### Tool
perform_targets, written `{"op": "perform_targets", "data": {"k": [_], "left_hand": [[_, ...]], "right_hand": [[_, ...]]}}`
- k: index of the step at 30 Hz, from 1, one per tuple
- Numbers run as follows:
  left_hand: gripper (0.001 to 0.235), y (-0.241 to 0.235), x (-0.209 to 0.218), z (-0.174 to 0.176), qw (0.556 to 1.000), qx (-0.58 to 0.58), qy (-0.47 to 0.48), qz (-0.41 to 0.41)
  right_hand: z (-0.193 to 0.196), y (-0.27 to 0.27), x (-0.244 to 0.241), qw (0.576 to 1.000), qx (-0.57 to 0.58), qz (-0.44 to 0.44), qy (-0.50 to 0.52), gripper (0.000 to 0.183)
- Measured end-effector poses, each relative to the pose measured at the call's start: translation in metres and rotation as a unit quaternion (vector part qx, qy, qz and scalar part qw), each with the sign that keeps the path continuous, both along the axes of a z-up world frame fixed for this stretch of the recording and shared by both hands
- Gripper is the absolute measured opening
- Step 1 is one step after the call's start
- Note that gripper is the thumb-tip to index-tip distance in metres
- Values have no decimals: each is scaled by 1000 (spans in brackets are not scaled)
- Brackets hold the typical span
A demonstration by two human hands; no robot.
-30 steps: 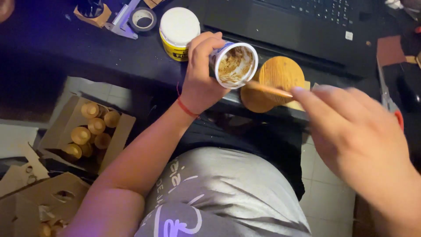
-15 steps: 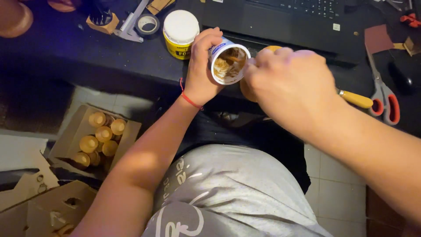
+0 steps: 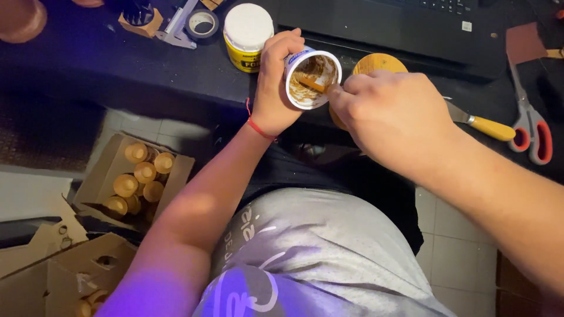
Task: Filling small holes in a wooden cylindrical object with wood filler using a thin applicator stick.
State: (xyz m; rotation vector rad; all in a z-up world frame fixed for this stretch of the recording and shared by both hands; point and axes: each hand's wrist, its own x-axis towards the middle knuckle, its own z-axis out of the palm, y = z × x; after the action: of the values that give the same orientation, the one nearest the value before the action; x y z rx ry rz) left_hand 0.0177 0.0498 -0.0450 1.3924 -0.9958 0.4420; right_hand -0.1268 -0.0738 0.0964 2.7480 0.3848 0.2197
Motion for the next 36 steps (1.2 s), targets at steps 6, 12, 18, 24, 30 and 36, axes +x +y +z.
{"op": "perform_targets", "data": {"k": [6, 12, 18, 24, 30, 36], "left_hand": [[62, -1, -1, -1, 1000, 3, -14, -10], [58, -3, -1, -3, 1000, 4, -21, -10], [58, -3, -1, -1, 999, -4, -28, -20], [58, -3, -1, -2, 1000, 2, -19, -10], [58, -3, -3, -4, 999, 42, -14, 10], [57, -5, -5, -7, 998, 47, -18, 38]], "right_hand": [[-3, 0, -11, 999, -9, 34, -34, 13], [-10, -2, -20, 998, 5, 59, -35, 12], [-12, -4, -27, 994, -10, 89, -66, 16], [-16, -10, -30, 996, 34, 64, -52, 26], [-19, -14, -24, 959, 274, -66, 21, 21], [-16, 0, -18, 918, 344, -183, 74, 18]]}}
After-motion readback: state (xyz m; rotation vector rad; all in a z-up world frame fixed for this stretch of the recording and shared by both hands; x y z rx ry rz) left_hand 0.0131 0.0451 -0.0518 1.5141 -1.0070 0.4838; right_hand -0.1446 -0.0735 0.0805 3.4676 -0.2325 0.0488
